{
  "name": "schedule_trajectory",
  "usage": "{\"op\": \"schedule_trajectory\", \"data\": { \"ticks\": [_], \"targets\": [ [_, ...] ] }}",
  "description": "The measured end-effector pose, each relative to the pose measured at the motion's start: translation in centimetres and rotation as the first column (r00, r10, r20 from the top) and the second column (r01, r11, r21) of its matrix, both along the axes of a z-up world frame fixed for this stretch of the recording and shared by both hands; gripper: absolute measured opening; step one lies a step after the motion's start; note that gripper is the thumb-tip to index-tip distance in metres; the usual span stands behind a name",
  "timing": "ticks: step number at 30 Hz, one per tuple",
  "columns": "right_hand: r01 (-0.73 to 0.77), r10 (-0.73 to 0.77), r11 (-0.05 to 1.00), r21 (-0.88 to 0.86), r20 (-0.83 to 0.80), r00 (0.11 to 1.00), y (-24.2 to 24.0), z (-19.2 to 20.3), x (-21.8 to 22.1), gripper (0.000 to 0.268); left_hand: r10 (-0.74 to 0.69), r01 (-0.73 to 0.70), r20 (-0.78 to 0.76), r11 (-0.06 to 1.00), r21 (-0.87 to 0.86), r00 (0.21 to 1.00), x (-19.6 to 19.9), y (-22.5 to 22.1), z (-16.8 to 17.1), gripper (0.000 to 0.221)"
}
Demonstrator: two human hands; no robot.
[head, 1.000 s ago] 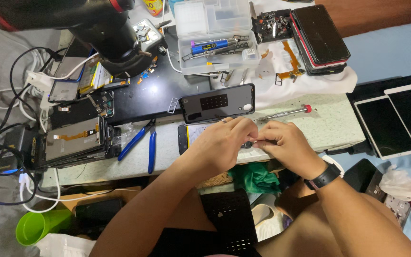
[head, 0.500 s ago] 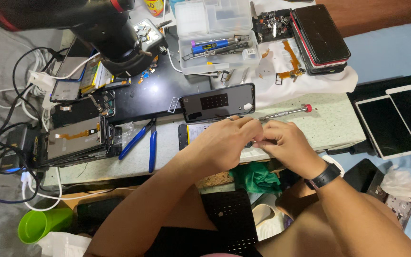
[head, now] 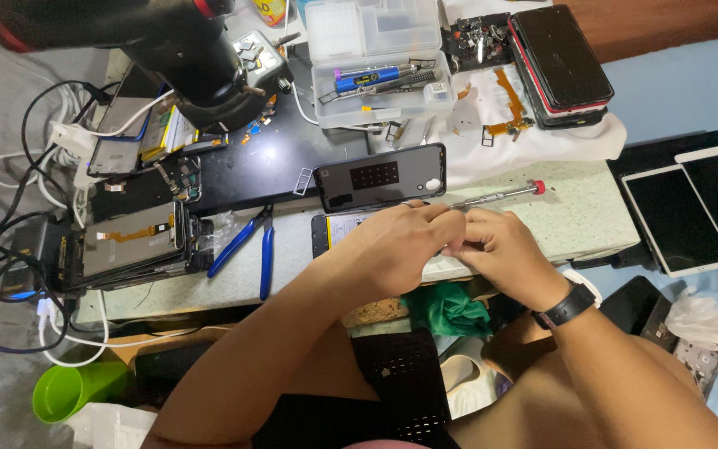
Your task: The person is repairing a smartphone by removing and reattaching internal components. They use a screwdriver to remove screws, a plastic pry tool to separate parts, and tweezers to handle small connectors. The person works on the phone's back cover and internal circuitry.
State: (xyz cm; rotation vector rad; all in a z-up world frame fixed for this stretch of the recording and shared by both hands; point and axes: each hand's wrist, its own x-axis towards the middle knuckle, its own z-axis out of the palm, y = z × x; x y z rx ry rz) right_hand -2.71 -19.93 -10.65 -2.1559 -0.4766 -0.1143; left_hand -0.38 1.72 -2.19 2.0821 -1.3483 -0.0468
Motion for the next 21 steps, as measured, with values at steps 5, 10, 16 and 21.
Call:
{"op": "schedule_trajectory", "data": {
  "ticks": [5, 10, 16, 21],
  "targets": [
    [0.006, -0.006, 1.0, -0.016, 0.005, 1.0, -0.01, 0.01, -0.04, 0.015, -0.003, 0.003, -0.017, 1.0, -0.005, 1.0, 0.2, 0.02, -0.19, 0.028],
    [0.014, -0.014, 1.0, 0.017, -0.008, 1.0, 0.15, -0.12, -0.05, 0.016, 0.12, -0.127, 0.065, 0.986, 0.112, 0.991, 0.18, -0.3, -0.24, 0.019],
    [0.018, -0.016, 0.999, 0.045, -0.055, 0.998, 0.27, 0.06, -0.15, 0.014, 0.186, -0.221, 0.155, 0.94, 0.261, 0.97, 0.19, -0.62, 0.14, 0.015],
    [0.026, -0.027, 1.0, -0.008, -0.033, 0.999, 0.21, 0.17, -0.2, 0.021, 0.105, -0.135, 0.181, 0.978, 0.161, 0.978, 0.23, -0.66, 0.29, 0.021]
  ]
}}
